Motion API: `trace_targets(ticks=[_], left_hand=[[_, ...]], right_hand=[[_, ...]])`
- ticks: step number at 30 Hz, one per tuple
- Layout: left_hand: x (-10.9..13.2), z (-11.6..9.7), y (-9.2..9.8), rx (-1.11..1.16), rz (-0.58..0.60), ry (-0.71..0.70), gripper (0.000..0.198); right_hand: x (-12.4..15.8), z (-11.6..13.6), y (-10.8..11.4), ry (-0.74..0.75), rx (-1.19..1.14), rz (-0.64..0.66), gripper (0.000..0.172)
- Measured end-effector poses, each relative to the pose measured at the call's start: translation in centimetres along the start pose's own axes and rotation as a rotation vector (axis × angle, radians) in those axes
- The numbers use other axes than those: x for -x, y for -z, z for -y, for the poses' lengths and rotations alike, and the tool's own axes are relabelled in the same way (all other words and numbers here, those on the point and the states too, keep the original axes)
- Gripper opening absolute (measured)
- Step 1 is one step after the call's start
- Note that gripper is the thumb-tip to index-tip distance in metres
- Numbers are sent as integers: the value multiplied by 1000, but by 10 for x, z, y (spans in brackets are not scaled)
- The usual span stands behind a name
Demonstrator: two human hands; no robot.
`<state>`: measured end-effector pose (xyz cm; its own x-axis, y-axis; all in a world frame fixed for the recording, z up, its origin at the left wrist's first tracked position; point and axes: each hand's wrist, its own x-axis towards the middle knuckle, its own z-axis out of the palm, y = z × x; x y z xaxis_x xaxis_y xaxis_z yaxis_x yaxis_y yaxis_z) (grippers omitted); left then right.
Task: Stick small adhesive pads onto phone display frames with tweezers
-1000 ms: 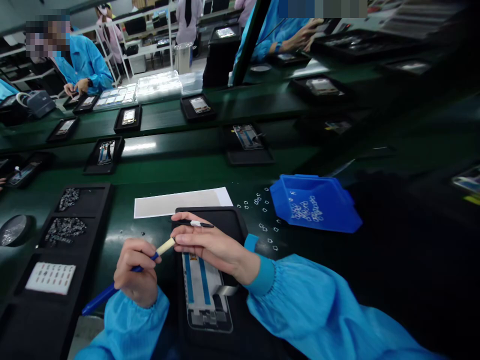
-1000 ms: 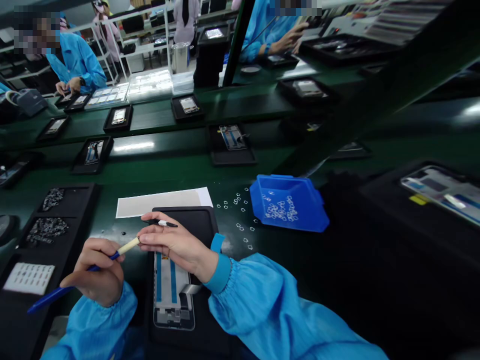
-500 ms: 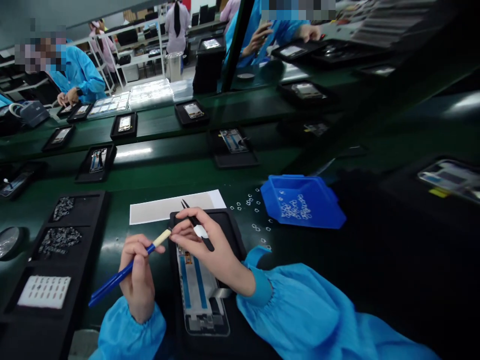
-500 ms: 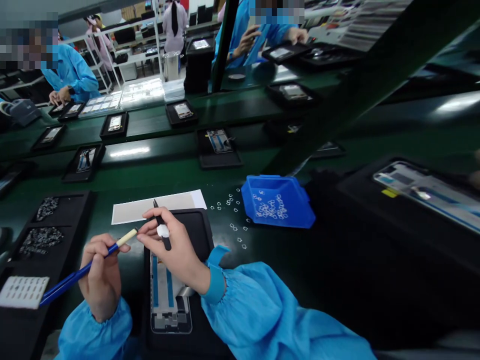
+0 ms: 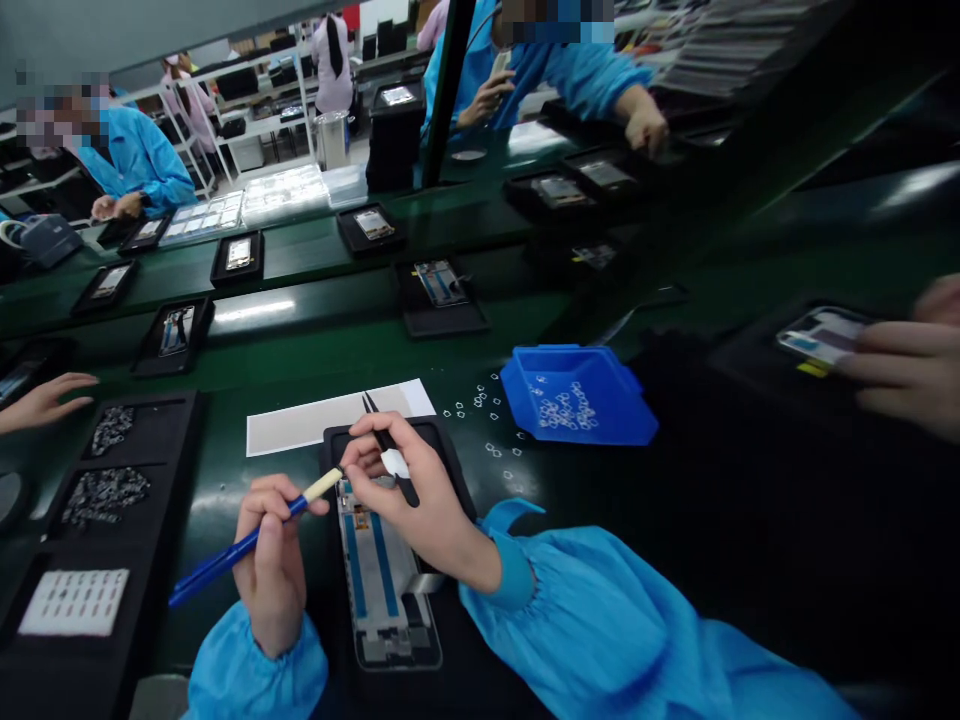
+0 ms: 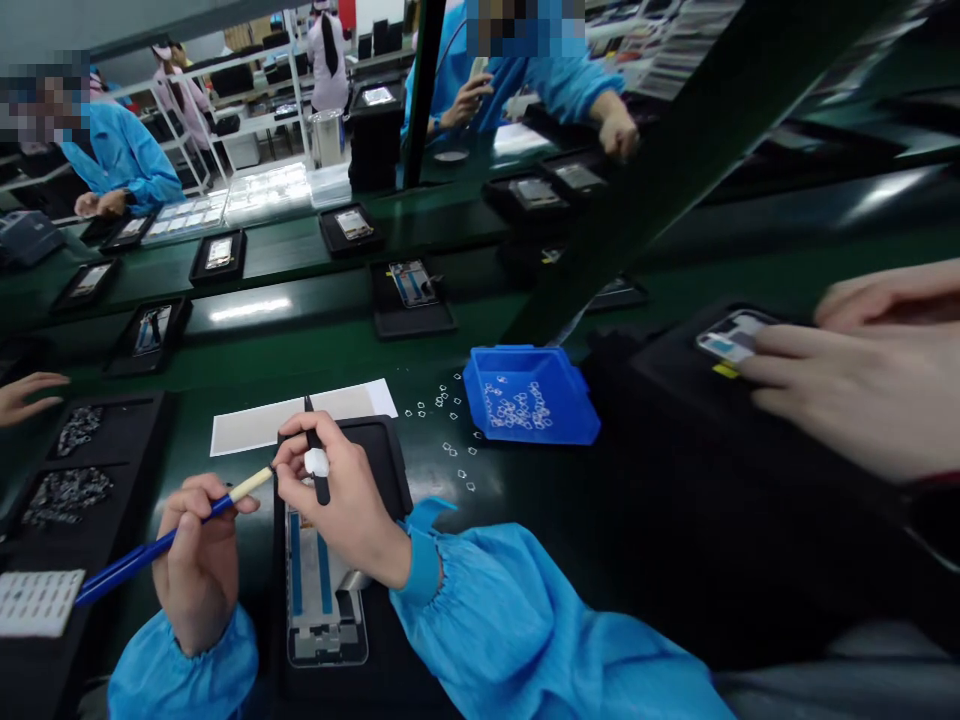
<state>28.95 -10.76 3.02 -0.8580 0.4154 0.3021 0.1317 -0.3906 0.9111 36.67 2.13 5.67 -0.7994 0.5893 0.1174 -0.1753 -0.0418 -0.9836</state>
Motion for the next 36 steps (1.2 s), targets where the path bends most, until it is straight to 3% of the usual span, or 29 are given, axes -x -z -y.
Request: trace_targets(ticks=[3, 5, 8, 10, 12, 14, 16, 18, 20, 22, 24, 30, 36], left_hand=[[-4, -1, -4, 105, 31, 143, 22], [-8, -2, -6, 148, 56, 214, 23], [-15, -5, -3, 60, 76, 226, 22], [-19, -6, 2, -127, 75, 193, 21], [-23, -5, 6, -350, 80, 127, 21], [-25, -1, 8, -540, 120, 35, 24], [-26, 3, 7, -674, 201, -55, 25], [-27, 6, 5, -772, 299, -116, 21], [-29, 7, 2, -842, 384, -165, 17], [-31, 6, -2, -896, 446, -208, 14], [-34, 3, -7, -939, 483, -244, 12], [-38, -6, -17, -953, 535, -246, 9], [-40, -6, -20, -981, 592, -263, 9]], right_hand=[[3, 3, 6, 5, -21, 7, 25], [4, 5, 24, 10, 5, -51, 24], [0, 7, 83, 78, 248, -334, 25], [-2, 4, 137, 106, 619, -592, 23], [-2, -3, 184, -11, 979, -668, 22], [0, -12, 207, -53, 1162, -667, 20], [4, -19, 200, 36, 1184, -644, 22], [8, -22, 169, 226, 1096, -571, 24], [9, -23, 130, 334, 967, -354, 19], [8, -24, 96, 322, 883, -83, 19], [6, -28, 76, 293, 824, 67, 22], [6, -45, 72, 209, 769, 102, 35], [8, -45, 72, 196, 761, 92, 37]])
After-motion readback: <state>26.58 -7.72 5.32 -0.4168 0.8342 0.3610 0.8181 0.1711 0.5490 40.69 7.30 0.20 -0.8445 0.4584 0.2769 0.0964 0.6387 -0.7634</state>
